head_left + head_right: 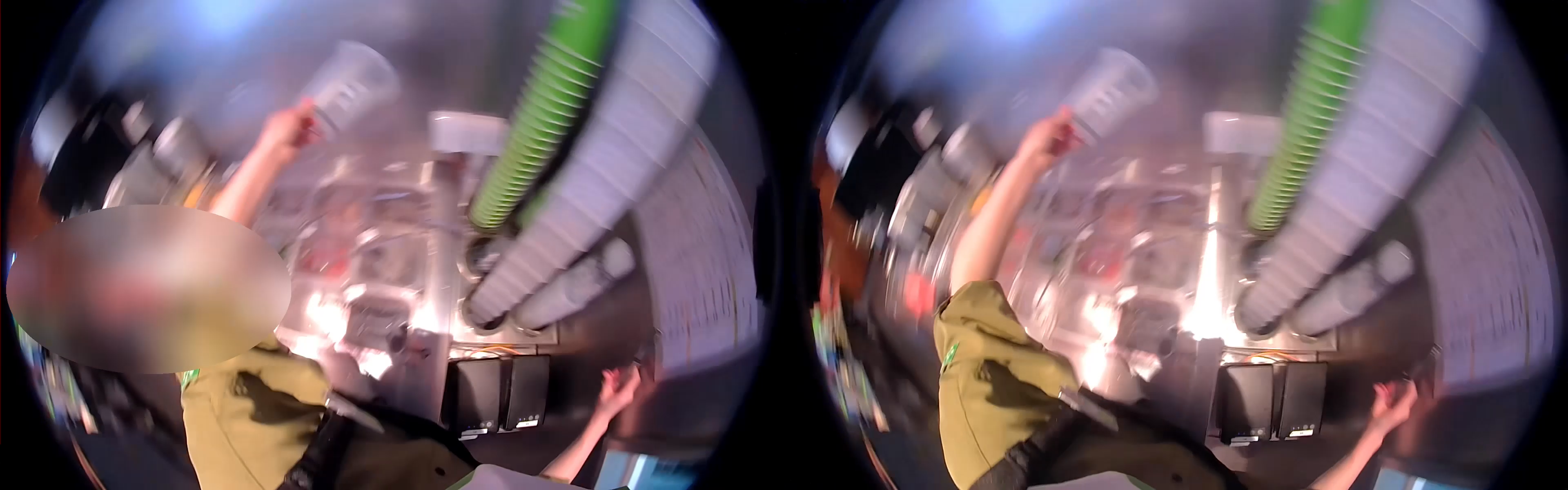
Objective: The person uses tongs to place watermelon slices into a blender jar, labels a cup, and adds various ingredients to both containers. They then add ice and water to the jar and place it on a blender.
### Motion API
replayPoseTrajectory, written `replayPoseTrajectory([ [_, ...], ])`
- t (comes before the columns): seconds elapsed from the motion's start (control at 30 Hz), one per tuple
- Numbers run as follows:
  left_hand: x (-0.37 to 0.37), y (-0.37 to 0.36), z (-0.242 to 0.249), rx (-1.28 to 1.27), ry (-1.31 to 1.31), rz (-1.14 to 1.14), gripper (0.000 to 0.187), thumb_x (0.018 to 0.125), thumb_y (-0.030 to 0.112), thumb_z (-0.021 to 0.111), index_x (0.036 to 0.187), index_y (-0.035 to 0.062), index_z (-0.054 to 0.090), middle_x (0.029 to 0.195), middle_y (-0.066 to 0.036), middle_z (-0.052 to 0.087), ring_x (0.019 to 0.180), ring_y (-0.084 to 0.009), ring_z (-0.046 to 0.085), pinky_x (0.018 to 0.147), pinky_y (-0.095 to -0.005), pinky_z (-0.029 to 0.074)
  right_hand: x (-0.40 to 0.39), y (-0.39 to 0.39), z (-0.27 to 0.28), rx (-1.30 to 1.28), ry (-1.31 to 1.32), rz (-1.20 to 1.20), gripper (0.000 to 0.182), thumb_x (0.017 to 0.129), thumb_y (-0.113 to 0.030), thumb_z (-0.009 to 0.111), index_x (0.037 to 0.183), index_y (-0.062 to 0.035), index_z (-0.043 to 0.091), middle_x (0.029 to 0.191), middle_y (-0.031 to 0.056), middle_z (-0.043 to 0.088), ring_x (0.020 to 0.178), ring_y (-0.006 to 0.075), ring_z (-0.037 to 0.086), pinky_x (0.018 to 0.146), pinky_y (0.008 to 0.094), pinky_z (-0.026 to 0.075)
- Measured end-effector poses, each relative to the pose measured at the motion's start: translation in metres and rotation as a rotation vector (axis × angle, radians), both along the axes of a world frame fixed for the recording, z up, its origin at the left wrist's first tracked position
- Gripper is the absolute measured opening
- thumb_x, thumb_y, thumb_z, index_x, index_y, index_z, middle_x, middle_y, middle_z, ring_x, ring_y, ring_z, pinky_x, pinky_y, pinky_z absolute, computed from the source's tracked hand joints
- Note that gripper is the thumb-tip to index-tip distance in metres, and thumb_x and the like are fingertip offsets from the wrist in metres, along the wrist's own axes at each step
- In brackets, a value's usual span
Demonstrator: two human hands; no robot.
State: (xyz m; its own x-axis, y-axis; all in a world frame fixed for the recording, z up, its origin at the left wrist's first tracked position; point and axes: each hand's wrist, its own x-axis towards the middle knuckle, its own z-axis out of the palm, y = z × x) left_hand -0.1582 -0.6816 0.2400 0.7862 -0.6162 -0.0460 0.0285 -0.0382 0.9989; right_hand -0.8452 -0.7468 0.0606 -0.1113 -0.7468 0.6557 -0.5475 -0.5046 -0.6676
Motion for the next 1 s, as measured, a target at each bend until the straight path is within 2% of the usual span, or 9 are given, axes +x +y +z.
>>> replayPoseTrajectory([
  [0.23,-0.077,0.429,-0.147,-0.191,0.607,0.166,0.021,0.086,0.020,0.050,0.091,0.0009,0.054,0.079,-0.006,0.059,0.071,-0.0141,0.059,0.069,-0.0293,0.050,0.156,0.110,0.045,0.083,-0.296,0.576,0.065,0.079,-0.053,0.049,0.118,-0.0013,0.038,0.074,0.0037,0.048,0.045,0.0050,0.034,0.039,0.0167,0.028],
  [0.43,-0.085,0.649,-0.173,-0.748,0.204,0.737,0.020,0.090,0.019,0.043,0.101,0.0032,0.046,0.112,-0.009,0.049,0.106,-0.0197,0.046,0.095,-0.0373,0.036,0.453,0.210,0.057,0.316,-0.126,1.112,0.044,0.086,-0.010,0.046,0.127,0.0010,0.034,0.108,0.0103,0.050,0.065,0.0068,0.046,0.054,0.0168,0.037],
  [0.5,-0.060,0.715,-0.177,-0.827,0.165,0.823,0.019,0.090,0.021,0.041,0.102,0.0072,0.046,0.118,-0.006,0.045,0.113,-0.0214,0.041,0.097,-0.0401,0.031,0.567,0.268,0.102,-0.186,0.270,1.254,0.037,0.083,-0.006,0.049,0.118,0.0041,0.044,0.102,0.0089,0.051,0.089,0.0154,0.049,0.076,0.0232,0.040],
  [0.57,-0.018,0.766,-0.177,-0.831,0.154,0.955,0.018,0.090,0.023,0.041,0.100,0.0084,0.047,0.104,-0.004,0.050,0.100,-0.0198,0.047,0.097,-0.0433,0.030,0.675,0.348,0.137,-0.209,0.295,1.439,0.039,0.073,-0.002,0.058,0.111,0.0006,0.051,0.090,0.0099,0.053,0.080,0.0183,0.052,0.072,0.0273,0.041],
  [0.67,0.065,0.854,-0.221,-1.076,0.163,0.506,0.017,0.090,0.024,0.041,0.088,0.0101,0.050,0.079,0.000,0.046,0.074,-0.0166,0.045,0.098,-0.0471,0.028,0.830,0.445,0.167,-0.742,0.396,1.423,0.038,0.068,-0.002,0.061,0.105,-0.0017,0.055,0.089,0.0088,0.056,0.075,0.0205,0.054,0.065,0.0297,0.044],
  [0.7,0.089,0.852,-0.204,-0.920,0.378,1.047,0.019,0.088,0.027,0.045,0.076,0.0131,0.048,0.066,0.001,0.034,0.058,-0.0143,0.032,0.098,-0.0484,0.029,0.873,0.475,0.178,-0.945,0.451,1.409,0.036,0.065,-0.002,0.062,0.101,-0.0027,0.057,0.089,0.0083,0.057,0.074,0.0215,0.055,0.063,0.0309,0.045],
  [0.83,0.163,0.920,-0.261,-1.169,0.499,0.352,0.023,0.088,0.035,0.041,0.082,0.0158,0.051,0.063,0.001,0.038,0.063,-0.0175,0.041,0.082,-0.0542,0.039,0.993,0.574,0.184,-1.302,0.877,1.461,0.025,0.064,-0.011,0.058,0.089,-0.0062,0.059,0.086,0.0044,0.058,0.079,0.0193,0.053,0.071,0.0309,0.043],
  [0.93,0.198,0.916,-0.217,-0.638,0.904,1.215,0.025,0.088,0.038,0.038,0.099,0.0202,0.052,0.072,-0.002,0.049,0.069,-0.0213,0.049,0.075,-0.0572,0.040,1.034,0.628,0.152,-1.645,0.942,1.420,0.008,0.065,-0.015,0.058,0.067,-0.0087,0.061,0.074,0.0000,0.055,0.079,0.0157,0.052,0.069,0.0275,0.040],
  [1.0,0.211,0.928,-0.212,-0.717,0.826,1.139,0.039,0.086,0.037,0.042,0.122,0.0245,0.040,0.120,-0.010,0.048,0.071,-0.0240,0.055,0.074,-0.0633,0.040,1.045,0.657,0.140,-1.719,1.186,1.373,0.016,0.064,-0.016,0.056,0.074,-0.0052,0.060,0.077,0.0005,0.052,0.079,0.0140,0.049,0.067,0.0259,0.037],
])
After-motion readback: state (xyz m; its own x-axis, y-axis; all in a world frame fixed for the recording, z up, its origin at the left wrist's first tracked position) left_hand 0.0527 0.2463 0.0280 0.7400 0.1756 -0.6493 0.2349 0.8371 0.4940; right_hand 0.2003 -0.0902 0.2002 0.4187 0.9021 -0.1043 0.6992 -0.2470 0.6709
